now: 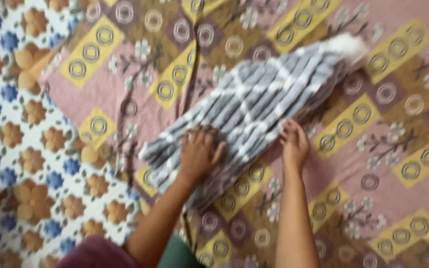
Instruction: The person folds a gray and white patterned blanket on a bed, then carries it to a closet and places it on a shelf among other folded items.
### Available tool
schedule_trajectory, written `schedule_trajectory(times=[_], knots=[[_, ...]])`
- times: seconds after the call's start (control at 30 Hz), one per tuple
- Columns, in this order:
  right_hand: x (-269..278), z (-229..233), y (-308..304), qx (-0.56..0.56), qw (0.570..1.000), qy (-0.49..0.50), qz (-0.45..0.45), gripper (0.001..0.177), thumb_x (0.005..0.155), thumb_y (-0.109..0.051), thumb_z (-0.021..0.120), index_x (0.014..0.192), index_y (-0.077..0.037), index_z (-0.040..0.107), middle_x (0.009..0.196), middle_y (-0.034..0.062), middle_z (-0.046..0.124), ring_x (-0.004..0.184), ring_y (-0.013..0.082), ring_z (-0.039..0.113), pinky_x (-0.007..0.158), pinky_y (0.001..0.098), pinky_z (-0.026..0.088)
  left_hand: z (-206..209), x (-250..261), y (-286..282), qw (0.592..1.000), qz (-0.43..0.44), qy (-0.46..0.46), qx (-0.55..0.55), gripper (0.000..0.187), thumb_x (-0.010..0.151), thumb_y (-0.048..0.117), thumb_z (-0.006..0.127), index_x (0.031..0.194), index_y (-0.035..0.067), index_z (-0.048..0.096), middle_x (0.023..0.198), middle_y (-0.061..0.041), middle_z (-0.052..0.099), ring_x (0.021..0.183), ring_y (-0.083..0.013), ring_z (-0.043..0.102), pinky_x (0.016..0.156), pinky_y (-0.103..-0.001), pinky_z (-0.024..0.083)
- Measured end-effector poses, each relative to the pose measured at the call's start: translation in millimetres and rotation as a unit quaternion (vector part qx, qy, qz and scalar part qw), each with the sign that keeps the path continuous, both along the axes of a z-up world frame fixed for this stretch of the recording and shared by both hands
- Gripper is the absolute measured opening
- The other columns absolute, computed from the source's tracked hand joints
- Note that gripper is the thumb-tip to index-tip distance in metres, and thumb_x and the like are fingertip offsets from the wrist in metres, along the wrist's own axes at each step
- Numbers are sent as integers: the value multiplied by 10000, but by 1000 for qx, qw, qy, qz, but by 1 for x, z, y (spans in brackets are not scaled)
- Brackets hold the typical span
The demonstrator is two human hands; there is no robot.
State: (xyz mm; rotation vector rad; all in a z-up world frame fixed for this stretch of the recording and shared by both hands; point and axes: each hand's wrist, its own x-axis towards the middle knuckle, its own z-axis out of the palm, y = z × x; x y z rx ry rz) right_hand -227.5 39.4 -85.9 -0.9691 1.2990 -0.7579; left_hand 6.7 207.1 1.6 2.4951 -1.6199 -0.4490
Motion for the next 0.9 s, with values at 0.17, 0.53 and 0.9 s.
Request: schedule_trajectory(times=[0.17,0.53,0.9], knots=[[-45,-27,-52,-100,986,130,-37,501,1035,-329,691,1420,-24,592,1340,90,668,1171,156,635,975,310,507,-1,-54,-114,976,-13,75,-204,719,999,526,578,1602,181,392,1677,-138,342,1540,-337,334,1267,-568,201],[-27,-3,-167,142,985,42,-83,893,895,-540,721,1596,-110,372,1657,104,331,1421,273,368,1158,414,343,-110,-78,-181,989,-3,19,-146,807,853,495,609,1595,271,384,1714,-76,253,1569,-335,258,1230,-603,183],[5,-35,-206,258,962,-86,-20,734,833,-418,778,1447,-79,562,1417,82,624,1236,243,609,1027,405,486,-135,-80,-181,991,9,18,-136,857,773,498,614,1565,226,433,1691,-91,292,1522,-385,291,1229,-632,148]])
